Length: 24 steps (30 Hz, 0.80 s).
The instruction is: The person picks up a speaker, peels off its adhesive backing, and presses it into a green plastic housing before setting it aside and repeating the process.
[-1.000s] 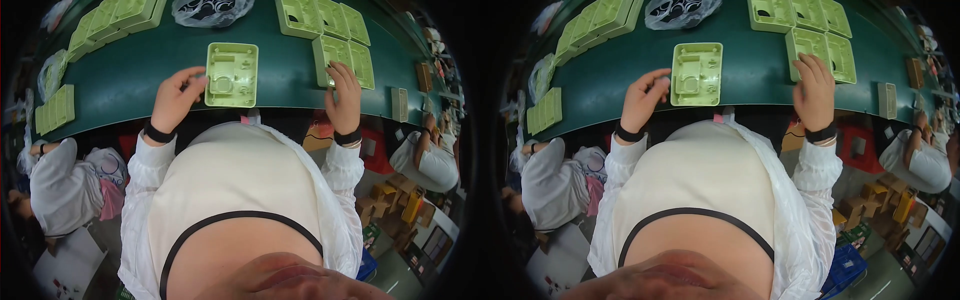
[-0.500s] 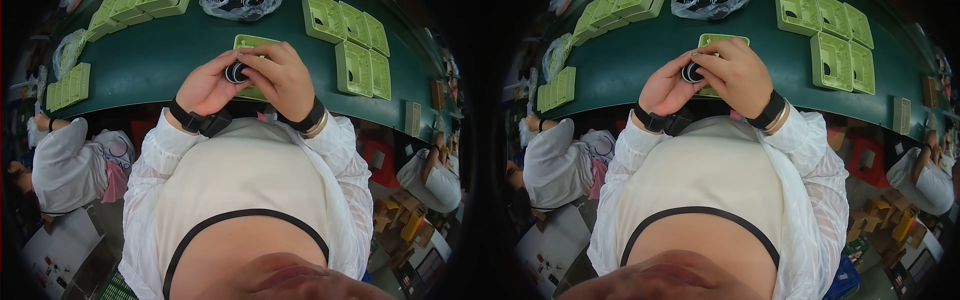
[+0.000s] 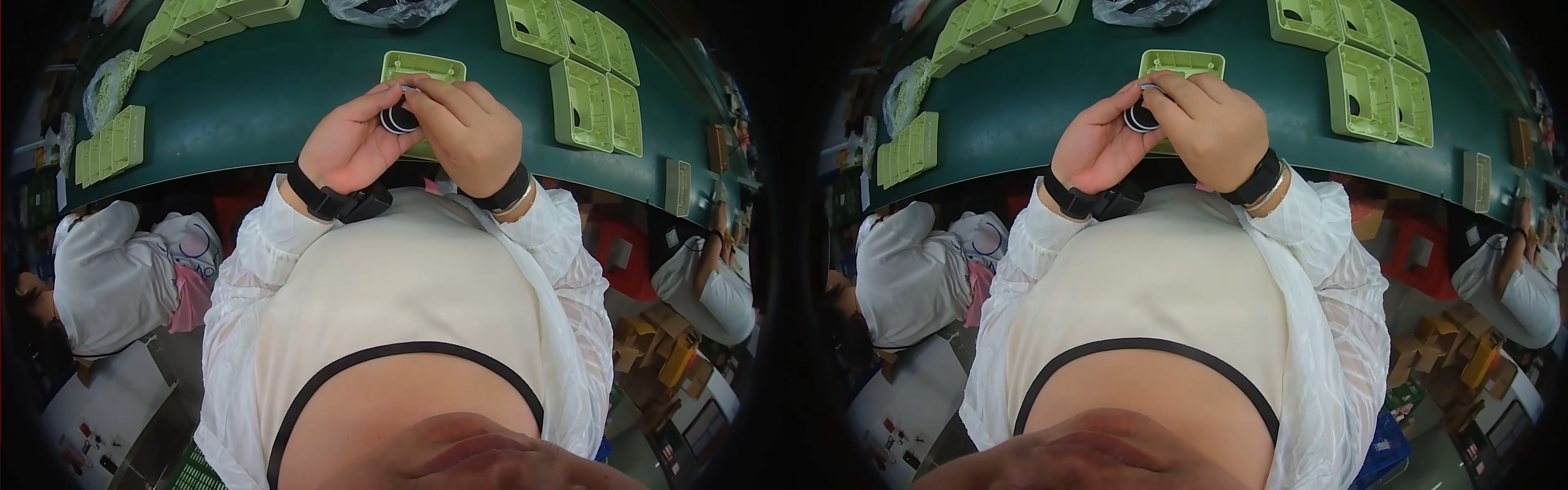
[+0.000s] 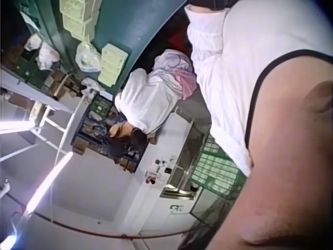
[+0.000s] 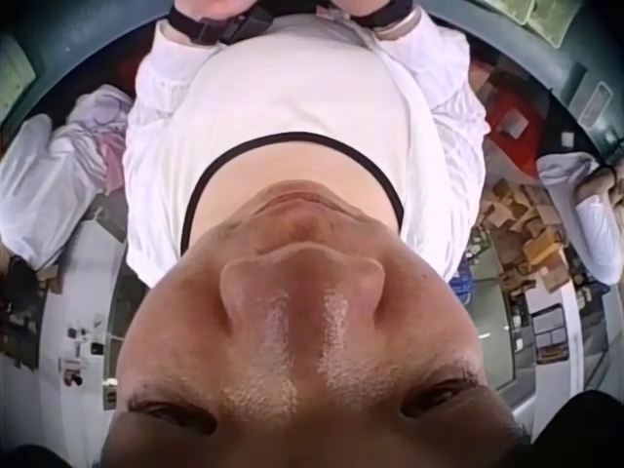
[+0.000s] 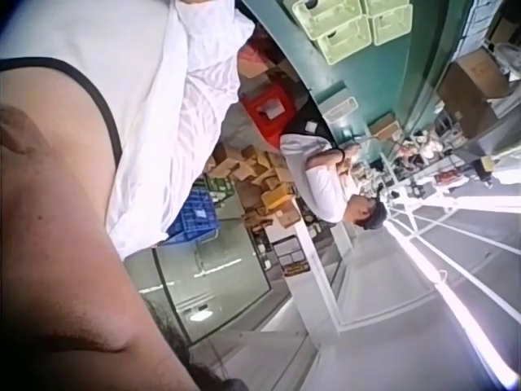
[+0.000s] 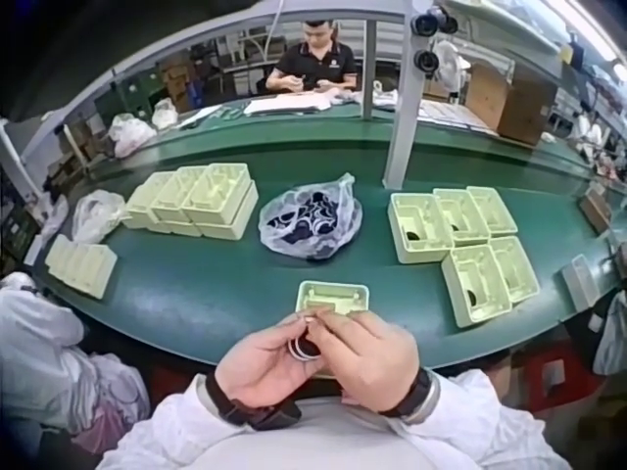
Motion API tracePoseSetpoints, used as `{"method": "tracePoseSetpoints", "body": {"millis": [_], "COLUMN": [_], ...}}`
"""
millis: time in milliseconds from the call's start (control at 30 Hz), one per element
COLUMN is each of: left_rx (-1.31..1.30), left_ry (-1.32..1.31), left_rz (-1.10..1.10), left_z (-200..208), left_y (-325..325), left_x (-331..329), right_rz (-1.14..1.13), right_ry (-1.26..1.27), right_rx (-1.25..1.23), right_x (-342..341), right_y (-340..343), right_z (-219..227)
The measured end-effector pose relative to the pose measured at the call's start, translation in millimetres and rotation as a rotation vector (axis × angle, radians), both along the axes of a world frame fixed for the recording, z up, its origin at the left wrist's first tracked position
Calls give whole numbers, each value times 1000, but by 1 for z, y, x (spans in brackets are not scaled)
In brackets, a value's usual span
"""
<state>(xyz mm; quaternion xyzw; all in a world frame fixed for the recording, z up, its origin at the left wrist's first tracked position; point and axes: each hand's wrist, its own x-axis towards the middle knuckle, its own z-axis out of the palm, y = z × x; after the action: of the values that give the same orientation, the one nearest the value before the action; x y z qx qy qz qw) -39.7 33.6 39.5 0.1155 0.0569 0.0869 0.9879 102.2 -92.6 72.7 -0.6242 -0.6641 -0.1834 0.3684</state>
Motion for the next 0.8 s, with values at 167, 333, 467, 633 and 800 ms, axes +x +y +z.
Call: {"method": "tracePoseSetpoints", "body": {"millis": [167, 333, 467, 633, 800], "left_rx": [-16, -71, -106, -53, 214], "left_ry": [103, 62, 45, 135, 283], "left_rz": [15, -4, -10, -25, -2], "left_z": [6, 8, 3, 13, 20], "left_y": [-2, 0, 1, 4, 2], "left_x": [0, 0, -2, -2, -6], "right_rz": [16, 87, 157, 146, 10], "right_ry": [-76, -99, -101, 305, 752], "right_rx": [-29, -20, -33, -4, -138], "right_x": [2, 5, 6, 7, 7], "right_y": [-2, 4, 1, 2, 1], "right_z": [6, 4, 6, 2, 10]}}
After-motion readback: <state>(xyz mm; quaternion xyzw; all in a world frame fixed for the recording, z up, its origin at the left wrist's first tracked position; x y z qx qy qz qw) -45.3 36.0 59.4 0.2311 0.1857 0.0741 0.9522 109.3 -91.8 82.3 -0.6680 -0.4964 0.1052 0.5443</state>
